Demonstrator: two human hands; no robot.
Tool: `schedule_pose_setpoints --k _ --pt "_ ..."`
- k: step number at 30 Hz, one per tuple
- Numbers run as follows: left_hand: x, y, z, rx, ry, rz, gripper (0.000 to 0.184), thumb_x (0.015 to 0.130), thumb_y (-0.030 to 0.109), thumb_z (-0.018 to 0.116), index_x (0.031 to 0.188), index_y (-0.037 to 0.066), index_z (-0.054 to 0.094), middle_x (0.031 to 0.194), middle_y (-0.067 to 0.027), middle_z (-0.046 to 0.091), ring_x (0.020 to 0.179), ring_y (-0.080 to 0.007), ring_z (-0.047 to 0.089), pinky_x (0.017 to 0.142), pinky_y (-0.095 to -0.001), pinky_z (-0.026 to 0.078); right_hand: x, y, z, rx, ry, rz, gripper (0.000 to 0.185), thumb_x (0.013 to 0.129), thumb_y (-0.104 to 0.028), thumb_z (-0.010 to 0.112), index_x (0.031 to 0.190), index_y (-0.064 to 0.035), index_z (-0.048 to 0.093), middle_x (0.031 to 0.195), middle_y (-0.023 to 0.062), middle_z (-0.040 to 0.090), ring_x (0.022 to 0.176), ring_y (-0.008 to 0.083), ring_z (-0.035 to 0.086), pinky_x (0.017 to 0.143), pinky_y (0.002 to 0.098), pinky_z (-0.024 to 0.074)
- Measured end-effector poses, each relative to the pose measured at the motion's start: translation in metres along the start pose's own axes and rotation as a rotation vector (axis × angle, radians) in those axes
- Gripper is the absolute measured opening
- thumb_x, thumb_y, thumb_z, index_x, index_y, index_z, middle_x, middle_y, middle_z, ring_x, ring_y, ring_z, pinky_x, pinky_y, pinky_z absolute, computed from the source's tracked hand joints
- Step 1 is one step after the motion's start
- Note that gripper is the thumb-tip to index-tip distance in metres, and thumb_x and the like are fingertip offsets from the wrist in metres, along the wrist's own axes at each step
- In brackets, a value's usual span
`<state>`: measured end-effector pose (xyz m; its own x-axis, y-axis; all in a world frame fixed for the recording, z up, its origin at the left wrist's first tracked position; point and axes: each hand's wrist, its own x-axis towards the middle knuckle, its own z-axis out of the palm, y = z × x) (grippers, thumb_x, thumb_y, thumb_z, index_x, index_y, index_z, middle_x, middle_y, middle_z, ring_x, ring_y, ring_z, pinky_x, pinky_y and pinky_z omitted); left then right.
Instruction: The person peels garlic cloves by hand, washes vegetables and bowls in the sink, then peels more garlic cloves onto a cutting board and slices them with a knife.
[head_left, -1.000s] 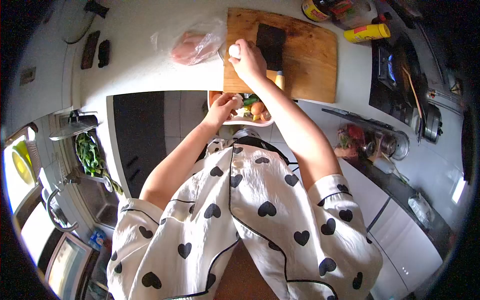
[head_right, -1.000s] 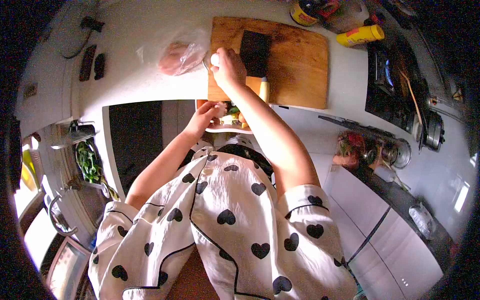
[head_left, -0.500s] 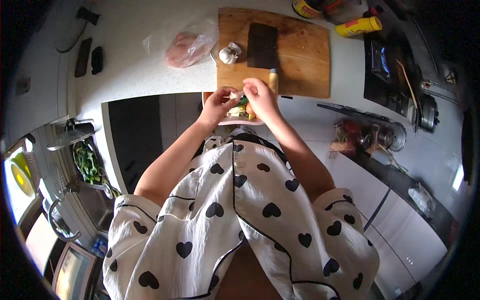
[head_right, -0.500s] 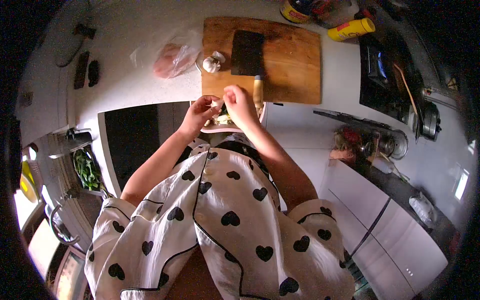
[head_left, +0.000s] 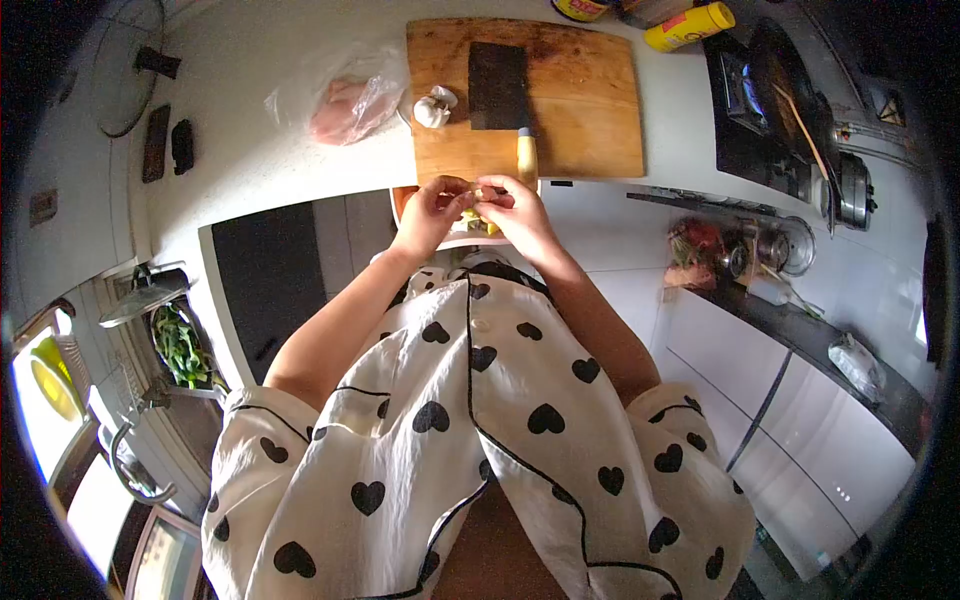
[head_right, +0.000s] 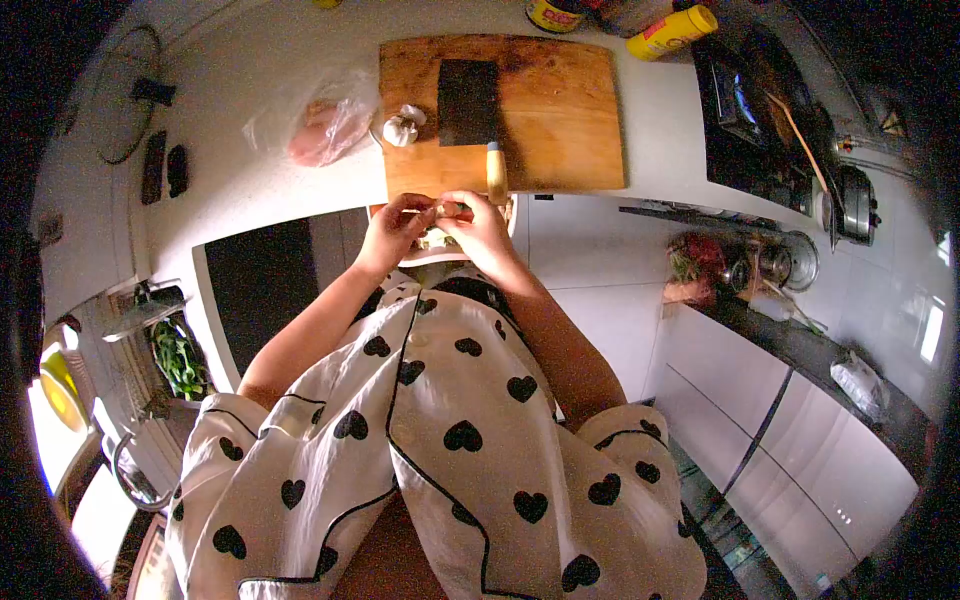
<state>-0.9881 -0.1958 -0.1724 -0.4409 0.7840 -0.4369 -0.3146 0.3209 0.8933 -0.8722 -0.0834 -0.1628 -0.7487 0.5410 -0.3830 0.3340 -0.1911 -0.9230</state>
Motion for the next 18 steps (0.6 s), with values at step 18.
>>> schedule_pose_setpoints --k 18 --pt "0.001 -0.012 0.010 0.152 0.120 0.169 0.025 0.092 0.022 0.045 0.093 -0.002 0.051 0.077 -0.0114 0.059 0.070 -0.0174 0.056 0.067 -0.0289 0.046 0.005 0.007 0.015 -0.342 0.096 -0.201 0.017 0.074 -0.011 0.064 0.085 0.0002 0.056 0.077 0.0143 0.061 0.069 0.0259 0.060 0.062 0.0340 0.0469"
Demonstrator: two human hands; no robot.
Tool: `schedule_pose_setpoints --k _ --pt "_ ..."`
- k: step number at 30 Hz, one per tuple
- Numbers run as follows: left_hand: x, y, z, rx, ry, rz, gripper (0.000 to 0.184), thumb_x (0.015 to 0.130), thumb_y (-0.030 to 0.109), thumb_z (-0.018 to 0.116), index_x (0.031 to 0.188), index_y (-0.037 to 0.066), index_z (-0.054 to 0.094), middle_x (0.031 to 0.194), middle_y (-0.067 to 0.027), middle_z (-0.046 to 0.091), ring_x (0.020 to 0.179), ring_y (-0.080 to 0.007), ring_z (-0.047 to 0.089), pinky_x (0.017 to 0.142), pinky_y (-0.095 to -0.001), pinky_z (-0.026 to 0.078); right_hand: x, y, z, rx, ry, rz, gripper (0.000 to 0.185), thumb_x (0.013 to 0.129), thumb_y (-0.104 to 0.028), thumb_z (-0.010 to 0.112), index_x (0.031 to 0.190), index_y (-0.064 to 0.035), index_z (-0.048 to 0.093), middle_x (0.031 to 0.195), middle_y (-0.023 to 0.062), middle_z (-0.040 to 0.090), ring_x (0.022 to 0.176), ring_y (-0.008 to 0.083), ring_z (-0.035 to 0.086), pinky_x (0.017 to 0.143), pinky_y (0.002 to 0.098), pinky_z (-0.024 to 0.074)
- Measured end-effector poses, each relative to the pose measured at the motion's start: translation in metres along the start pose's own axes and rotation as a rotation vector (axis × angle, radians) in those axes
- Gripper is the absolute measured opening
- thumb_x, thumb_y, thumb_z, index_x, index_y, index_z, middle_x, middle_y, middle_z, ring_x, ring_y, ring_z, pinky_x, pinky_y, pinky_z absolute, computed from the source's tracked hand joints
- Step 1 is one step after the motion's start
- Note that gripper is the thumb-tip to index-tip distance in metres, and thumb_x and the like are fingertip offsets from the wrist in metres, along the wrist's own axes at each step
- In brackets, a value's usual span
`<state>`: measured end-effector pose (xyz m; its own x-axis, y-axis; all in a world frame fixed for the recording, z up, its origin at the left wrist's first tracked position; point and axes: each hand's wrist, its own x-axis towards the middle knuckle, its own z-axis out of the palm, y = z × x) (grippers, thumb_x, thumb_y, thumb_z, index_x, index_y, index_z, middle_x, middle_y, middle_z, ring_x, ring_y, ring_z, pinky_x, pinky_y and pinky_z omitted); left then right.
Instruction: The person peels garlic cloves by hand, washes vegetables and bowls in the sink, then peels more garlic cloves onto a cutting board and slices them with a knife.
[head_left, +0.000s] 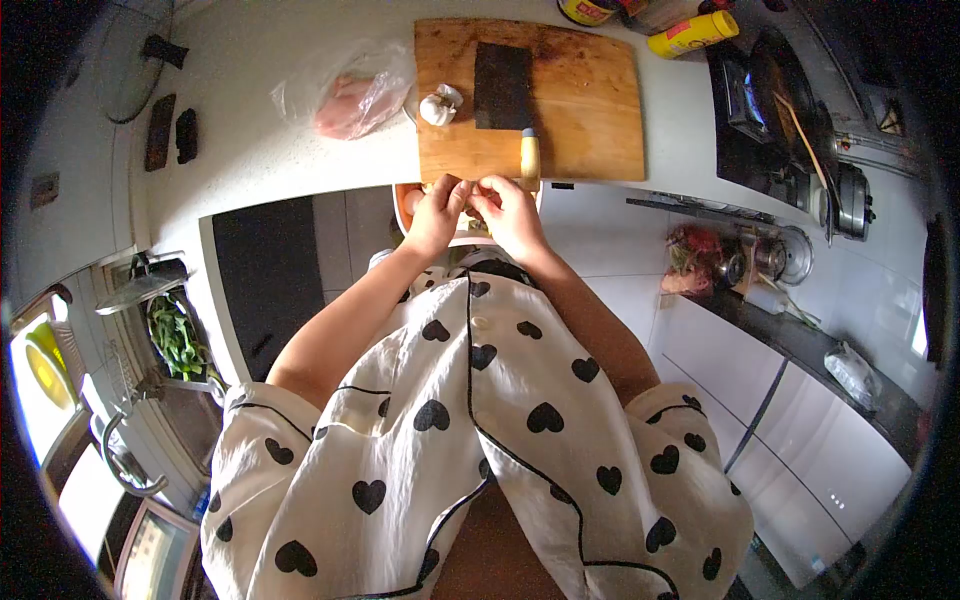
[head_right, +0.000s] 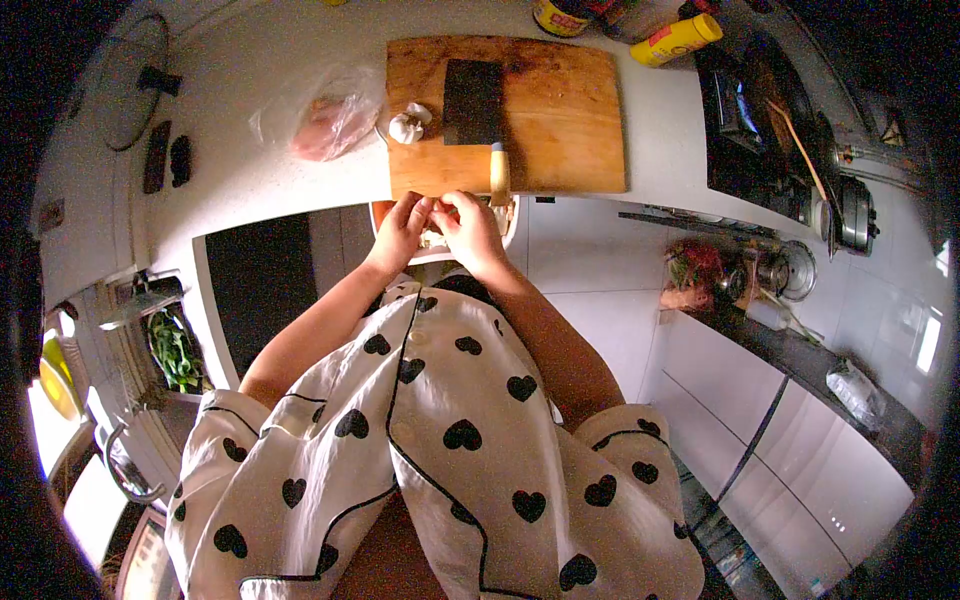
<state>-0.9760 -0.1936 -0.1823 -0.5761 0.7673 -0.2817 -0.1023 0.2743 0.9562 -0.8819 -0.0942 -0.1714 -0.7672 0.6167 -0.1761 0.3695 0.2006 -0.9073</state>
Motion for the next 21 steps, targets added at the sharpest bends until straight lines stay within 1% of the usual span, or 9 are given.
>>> schedule_pose_setpoints --k 2,6,9,11,12,15,16,19,21 --pt "-0.001 -0.004 -0.001 0.039 0.016 0.024 0.024 0.092 0.022 0.046 0.093 -0.001 0.051 0.077 -0.0115 0.059 0.069 -0.0186 0.056 0.067 -0.0296 0.045 -0.002 -0.003 0.000 -0.110 -0.004 -0.086 0.016 0.073 -0.009 0.062 0.085 0.0003 0.056 0.077 0.0143 0.060 0.072 0.0281 0.060 0.064 0.0354 0.0466" --pt "0.000 -0.014 -0.001 0.040 0.047 -0.044 0.027 0.092 0.025 0.045 0.095 -0.002 0.050 0.076 -0.0099 0.059 0.069 -0.0189 0.055 0.067 -0.0315 0.045 -0.006 -0.006 0.006 -0.111 0.010 -0.073 0.017 0.071 -0.006 0.061 0.086 -0.0004 0.054 0.080 0.0154 0.058 0.075 0.0316 0.057 0.066 0.0377 0.0452" --pt "0.003 -0.010 0.003 -0.034 0.076 0.017 0.031 0.092 0.028 0.044 0.097 -0.001 0.051 0.076 -0.0078 0.059 0.067 -0.0141 0.053 0.063 -0.0279 0.044 -0.006 -0.008 0.004 -0.129 0.042 -0.095 0.018 0.071 -0.004 0.061 0.086 -0.0014 0.052 0.080 0.0149 0.056 0.076 0.0318 0.056 0.067 0.0380 0.0442" --pt "0.003 -0.001 -0.001 -0.152 0.002 -0.194 0.032 0.092 0.029 0.044 0.099 -0.002 0.051 0.077 -0.0064 0.060 0.067 -0.0106 0.052 0.060 -0.0250 0.042 -0.003 -0.009 -0.002 -0.153 0.045 -0.121 0.020 0.070 -0.002 0.061 0.087 -0.0021 0.051 0.080 0.0143 0.055 0.077 0.0318 0.055 0.067 0.0382 0.0436" --pt "0.003 0.008 -0.003 -0.211 -0.036 -0.300 0.033 0.092 0.030 0.043 0.100 -0.002 0.051 0.078 -0.0058 0.060 0.067 -0.0088 0.051 0.059 -0.0236 0.042 -0.002 -0.013 -0.003 -0.202 0.008 -0.073 0.025 0.068 0.001 0.060 0.091 -0.0026 0.051 0.084 0.0150 0.054 0.083 0.0326 0.054 0.071 0.0383 0.0432" --pt "0.005 0.022 -0.004 -0.298 -0.104 -0.285 0.033 0.092 0.030 0.045 0.100 -0.001 0.052 0.081 -0.0044 0.061 0.067 -0.0061 0.050 0.057 -0.0203 0.040 -0.005 -0.019 -0.004 -0.135 0.056 -0.206 0.030 0.067 0.004 0.059 0.094 -0.0026 0.050 0.089 0.0160 0.054 0.088 0.0336 0.052 0.076 0.0383 0.0423" --pt "0.005 0.021 -0.004 -0.273 -0.102 -0.242 0.033 0.091 0.031 0.046 0.100 0.000 0.053 0.082 -0.0042 0.061 0.068 -0.0063 0.051 0.058 -0.0203 0.040 -0.005 -0.013 -0.003 -0.116 0.065 -0.195 0.032 0.066 0.004 0.059 0.096 -0.0024 0.050 0.094 0.0162 0.053 0.092 0.0337 0.051 0.080 0.0379 0.0417" --pt "0.004 0.020 -0.007 -0.193 -0.093 -0.114 0.033 0.089 0.033 0.050 0.101 0.002 0.054 0.085 -0.0034 0.061 0.069 -0.0069 0.051 0.059 -0.0202 0.041 -0.002 -0.013 -0.005 -0.030 0.021 -0.165 0.032 0.066 0.003 0.059 0.096 -0.0031 0.051 0.094 0.0152 0.054 0.091 0.0328 0.052 0.080 0.0375 0.0426" --pt "0.008 0.015 -0.014 -0.173 -0.171 -0.281 0.036 0.089 0.035 0.050 0.103 0.003 0.054 0.083 -0.0027 0.058 0.069 -0.0074 0.051 0.058 -0.0204 0.040 -0.001 -0.017 -0.009 -0.090 0.000 -0.079 0.030 0.066 0.002 0.061 0.094 -0.0039 0.052 0.092 0.0144 0.055 0.090 0.0320 0.053 0.077 0.0372 0.0437"
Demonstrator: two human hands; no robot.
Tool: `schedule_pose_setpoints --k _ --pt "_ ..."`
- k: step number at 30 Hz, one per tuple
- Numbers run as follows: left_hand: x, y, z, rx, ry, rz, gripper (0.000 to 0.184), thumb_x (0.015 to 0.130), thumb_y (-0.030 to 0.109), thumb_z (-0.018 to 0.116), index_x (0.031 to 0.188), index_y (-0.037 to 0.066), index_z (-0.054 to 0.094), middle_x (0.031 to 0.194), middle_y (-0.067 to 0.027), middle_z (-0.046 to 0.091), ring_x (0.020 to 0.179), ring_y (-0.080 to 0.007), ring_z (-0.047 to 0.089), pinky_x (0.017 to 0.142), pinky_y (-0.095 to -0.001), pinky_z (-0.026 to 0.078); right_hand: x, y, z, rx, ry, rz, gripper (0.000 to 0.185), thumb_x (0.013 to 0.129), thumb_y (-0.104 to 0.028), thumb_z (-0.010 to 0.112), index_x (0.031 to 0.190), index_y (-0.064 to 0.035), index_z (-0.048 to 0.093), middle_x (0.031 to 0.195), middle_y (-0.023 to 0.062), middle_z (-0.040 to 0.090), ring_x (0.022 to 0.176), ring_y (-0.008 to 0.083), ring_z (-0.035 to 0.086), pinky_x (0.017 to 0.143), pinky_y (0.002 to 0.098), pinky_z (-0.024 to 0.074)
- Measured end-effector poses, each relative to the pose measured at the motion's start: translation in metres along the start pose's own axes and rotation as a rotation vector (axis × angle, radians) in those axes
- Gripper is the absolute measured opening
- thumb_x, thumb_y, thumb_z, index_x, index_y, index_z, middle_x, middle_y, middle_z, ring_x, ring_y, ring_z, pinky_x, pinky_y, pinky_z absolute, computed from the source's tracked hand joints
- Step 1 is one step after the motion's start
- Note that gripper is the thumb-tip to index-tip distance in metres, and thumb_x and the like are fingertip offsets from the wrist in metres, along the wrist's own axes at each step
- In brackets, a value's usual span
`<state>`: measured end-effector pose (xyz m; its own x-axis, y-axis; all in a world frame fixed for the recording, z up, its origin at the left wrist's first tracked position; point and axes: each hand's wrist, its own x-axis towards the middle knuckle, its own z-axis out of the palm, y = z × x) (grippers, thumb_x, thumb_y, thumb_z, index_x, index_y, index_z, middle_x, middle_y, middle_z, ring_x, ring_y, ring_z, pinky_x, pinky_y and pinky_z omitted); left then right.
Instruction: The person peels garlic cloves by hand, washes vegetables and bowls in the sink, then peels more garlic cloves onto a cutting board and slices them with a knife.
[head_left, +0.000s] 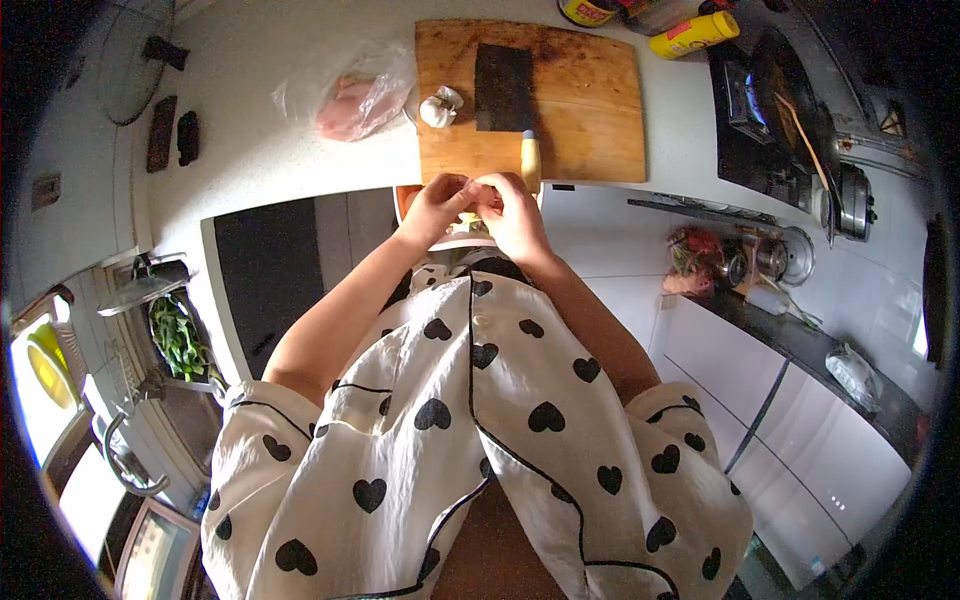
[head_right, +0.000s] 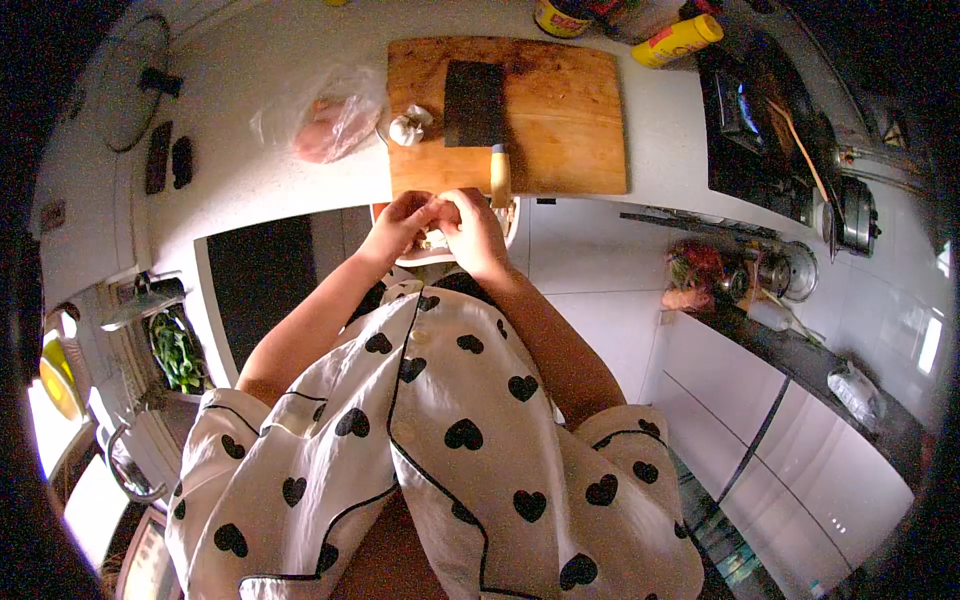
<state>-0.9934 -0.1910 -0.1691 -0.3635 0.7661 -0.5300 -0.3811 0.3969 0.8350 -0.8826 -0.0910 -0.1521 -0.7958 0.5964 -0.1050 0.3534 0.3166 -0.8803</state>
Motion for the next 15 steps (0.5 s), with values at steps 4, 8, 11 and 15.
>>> schedule_pose_setpoints --k 4,8,11,15 --pt "0.005 -0.006 -0.002 -0.237 -0.124 -0.165 0.033 0.090 0.033 0.049 0.102 0.003 0.054 0.082 -0.0017 0.056 0.069 -0.0073 0.050 0.057 -0.0198 0.039 -0.002 -0.002 -0.003 -0.056 -0.070 0.026 0.030 0.066 0.000 0.062 0.094 -0.0042 0.052 0.091 0.0151 0.054 0.089 0.0321 0.053 0.075 0.0371 0.0440" --pt "0.007 -0.026 0.003 -0.047 0.002 0.007 0.033 0.089 0.034 0.049 0.098 0.003 0.055 0.074 -0.0002 0.053 0.065 -0.0083 0.047 0.058 -0.0228 0.039 -0.002 -0.001 0.005 -0.154 -0.005 -0.117 0.035 0.066 -0.002 0.063 0.098 -0.0041 0.050 0.092 0.0167 0.053 0.088 0.0334 0.053 0.076 0.0375 0.0437" --pt "0.010 -0.035 0.008 0.048 0.082 0.161 0.026 0.091 0.027 0.046 0.096 0.002 0.051 0.076 -0.0058 0.054 0.070 -0.0126 0.049 0.064 -0.0264 0.041 -0.002 0.013 0.016 0.175 0.057 0.051 0.033 0.076 -0.011 0.063 0.104 -0.0034 0.047 0.091 0.0131 0.054 0.081 0.0231 0.056 0.070 0.0339 0.0455" --pt "0.008 -0.036 0.012 0.013 0.137 0.251 0.020 0.092 0.020 0.045 0.093 0.001 0.049 0.080 -0.0099 0.055 0.075 -0.0161 0.052 0.069 -0.0287 0.042 0.003 0.020 0.009 0.296 -0.098 0.184 0.040 0.079 -0.026 0.066 0.106 -0.0029 0.047 0.077 0.0063 0.056 0.065 0.0122 0.054 0.056 0.0244 0.0447"
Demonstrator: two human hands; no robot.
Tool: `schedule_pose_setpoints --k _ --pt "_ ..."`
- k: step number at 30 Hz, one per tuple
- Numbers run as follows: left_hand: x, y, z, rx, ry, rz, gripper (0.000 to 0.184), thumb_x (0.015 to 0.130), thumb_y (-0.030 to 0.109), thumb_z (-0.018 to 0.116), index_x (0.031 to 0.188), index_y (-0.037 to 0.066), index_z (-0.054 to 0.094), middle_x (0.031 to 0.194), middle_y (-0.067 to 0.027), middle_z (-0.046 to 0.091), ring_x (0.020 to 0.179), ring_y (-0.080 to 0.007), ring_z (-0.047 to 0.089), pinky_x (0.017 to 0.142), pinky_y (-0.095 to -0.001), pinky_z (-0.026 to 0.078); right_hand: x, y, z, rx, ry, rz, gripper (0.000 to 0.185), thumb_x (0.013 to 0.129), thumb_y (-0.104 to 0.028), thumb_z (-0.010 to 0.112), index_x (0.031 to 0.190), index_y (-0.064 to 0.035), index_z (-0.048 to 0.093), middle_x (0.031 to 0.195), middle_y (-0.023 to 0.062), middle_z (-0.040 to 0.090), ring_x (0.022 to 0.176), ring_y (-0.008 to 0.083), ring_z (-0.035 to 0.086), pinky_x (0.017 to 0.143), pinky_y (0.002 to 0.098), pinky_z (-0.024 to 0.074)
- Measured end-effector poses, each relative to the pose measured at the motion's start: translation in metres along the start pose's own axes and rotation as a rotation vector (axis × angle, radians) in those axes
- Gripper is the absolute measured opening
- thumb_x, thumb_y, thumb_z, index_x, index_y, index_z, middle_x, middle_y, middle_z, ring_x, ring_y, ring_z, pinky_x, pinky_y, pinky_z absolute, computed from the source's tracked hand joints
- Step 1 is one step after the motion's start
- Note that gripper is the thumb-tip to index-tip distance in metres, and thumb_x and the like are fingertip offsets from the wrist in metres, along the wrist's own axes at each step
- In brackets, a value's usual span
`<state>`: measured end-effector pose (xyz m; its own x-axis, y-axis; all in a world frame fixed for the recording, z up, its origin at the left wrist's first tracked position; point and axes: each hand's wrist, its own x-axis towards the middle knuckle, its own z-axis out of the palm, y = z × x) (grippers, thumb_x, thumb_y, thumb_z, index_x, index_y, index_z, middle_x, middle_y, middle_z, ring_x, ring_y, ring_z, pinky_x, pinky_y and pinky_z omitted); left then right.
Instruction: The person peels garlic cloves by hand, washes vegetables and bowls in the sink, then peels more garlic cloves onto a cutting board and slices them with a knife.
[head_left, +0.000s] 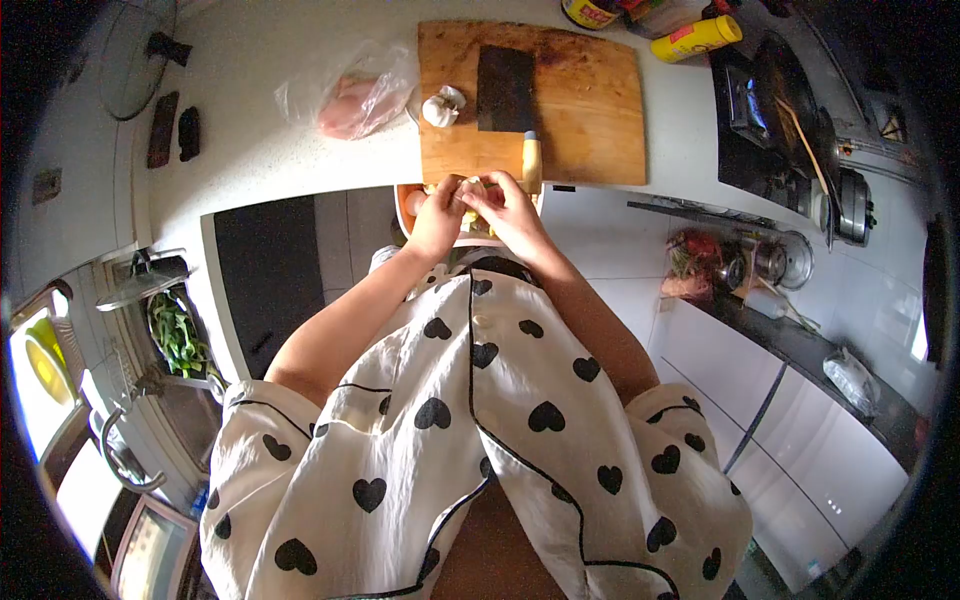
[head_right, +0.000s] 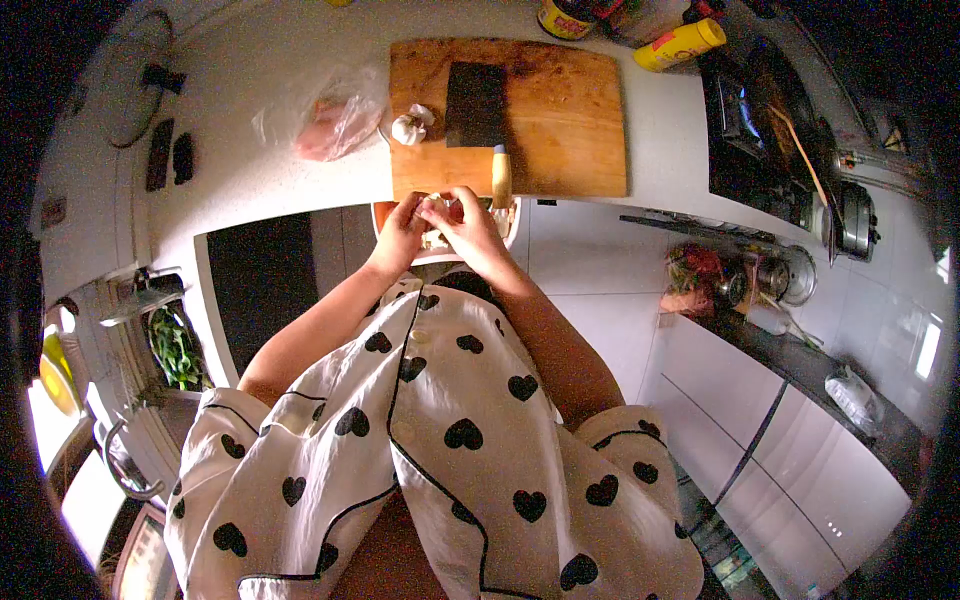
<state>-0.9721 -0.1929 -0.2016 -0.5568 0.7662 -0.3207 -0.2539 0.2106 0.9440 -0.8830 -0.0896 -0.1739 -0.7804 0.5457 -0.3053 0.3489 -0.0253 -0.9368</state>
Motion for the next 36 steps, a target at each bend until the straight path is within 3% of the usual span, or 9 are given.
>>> schedule_pose_setpoints --k 4,7,15,18,24,28,31,32,36 --pt "-0.001 0.025 0.001 -0.436 -0.029 -0.294 0.020 0.092 0.018 0.046 0.094 -0.001 0.050 0.087 -0.0090 0.057 0.080 -0.0162 0.054 0.073 -0.0277 0.044 -0.001 -0.023 -0.004 0.357 -0.139 0.258 0.030 0.082 -0.023 0.063 0.099 -0.0033 0.049 0.070 0.0020 0.056 0.056 0.0070 0.050 0.048 0.0207 0.0401" --pt "-0.005 0.040 0.001 -0.557 -0.032 -0.337 0.023 0.092 0.016 0.044 0.100 -0.004 0.051 0.093 -0.0092 0.057 0.084 -0.0162 0.055 0.075 -0.0276 0.046 0.000 -0.022 0.001 0.552 -0.104 0.367 0.020 0.085 -0.017 0.059 0.097 -0.0065 0.047 0.072 0.0001 0.054 0.055 0.0039 0.044 0.045 0.0180 0.0318" --pt "-0.002 0.043 0.006 -0.324 0.175 -0.426 0.030 0.093 0.019 0.043 0.108 -0.005 0.050 0.098 -0.0106 0.058 0.088 -0.0164 0.056 0.079 -0.0267 0.045 0.006 0.011 0.033 0.064 0.164 0.040 0.018 0.085 -0.013 0.054 0.097 -0.0034 0.047 0.080 0.0102 0.056 0.071 0.0184 0.056 0.063 0.0303 0.0447" --pt "-0.001 0.035 0.005 -0.286 0.175 -0.407 0.030 0.093 0.020 0.043 0.108 -0.005 0.051 0.097 -0.0091 0.059 0.088 -0.0157 0.056 0.078 -0.0262 0.045 0.005 0.006 0.037 0.000 0.207 0.040 0.015 0.088 -0.013 0.050 0.099 -0.0031 0.048 0.082 0.0059 0.057 0.073 0.0105 0.053 0.063 0.0252 0.0436" --pt "0.002 0.028 -0.003 -0.388 0.105 -0.470 0.031 0.093 0.022 0.042 0.108 -0.003 0.052 0.095 -0.0081 0.059 0.087 -0.0151 0.056 0.076 -0.0262 0.045 0.005 0.006 0.039 -0.051 0.229 0.032 0.019 0.089 -0.015 0.050 0.103 -0.0034 0.048 0.088 0.0067 0.057 0.076 0.0144 0.055 0.068 0.0267 0.0451" --pt "0.000 0.039 0.003 -0.324 0.153 -0.424 0.030 0.093 0.022 0.041 0.108 -0.002 0.051 0.096 -0.0093 0.059 0.088 -0.0162 0.056 0.074 -0.0265 0.045 0.010 -0.013 0.031 0.303 0.105 0.211 0.025 0.088 -0.023 0.053 0.104 -0.0051 0.048 0.093 0.0059 0.055 0.077 0.0129 0.055 0.066 0.0244 0.0460" --pt "0.014 -0.023 0.006 -0.302 0.132 -0.173 0.029 0.093 0.018 0.038 0.110 -0.002 0.049 0.097 -0.0108 0.059 0.089 -0.0181 0.056 0.074 -0.0279 0.046 0.016 -0.001 0.034 0.119 0.165 0.063 0.030 0.085 -0.026 0.058 0.099 -0.0005 0.050 0.091 0.0109 0.059 0.082 0.0176 0.055 0.072 0.0293 0.0438" --pt "0.016 -0.030 0.003 0.012 0.062 -0.120 0.028 0.093 0.015 0.037 0.111 -0.003 0.048 0.098 -0.0130 0.058 0.090 -0.0200 0.056 0.075 -0.0286 0.046 0.016 -0.002 0.032 0.166 0.138 0.132 0.031 0.084 -0.026 0.058 0.099 -0.0004 0.050 0.091 0.0114 0.058 0.083 0.0178 0.054 0.073 0.0299 0.0434" --pt "0.004 0.018 0.009 -0.141 0.219 -0.367 0.030 0.093 0.017 0.038 0.112 -0.003 0.048 0.102 -0.0168 0.057 0.092 -0.0250 0.056 0.078 -0.0308 0.045 0.011 -0.005 0.039 0.145 0.203 0.084 0.032 0.086 -0.029 0.055 0.099 -0.0001 0.048 0.090 0.0146 0.058 0.082 0.0228 0.056 0.074 0.0319 0.0436"
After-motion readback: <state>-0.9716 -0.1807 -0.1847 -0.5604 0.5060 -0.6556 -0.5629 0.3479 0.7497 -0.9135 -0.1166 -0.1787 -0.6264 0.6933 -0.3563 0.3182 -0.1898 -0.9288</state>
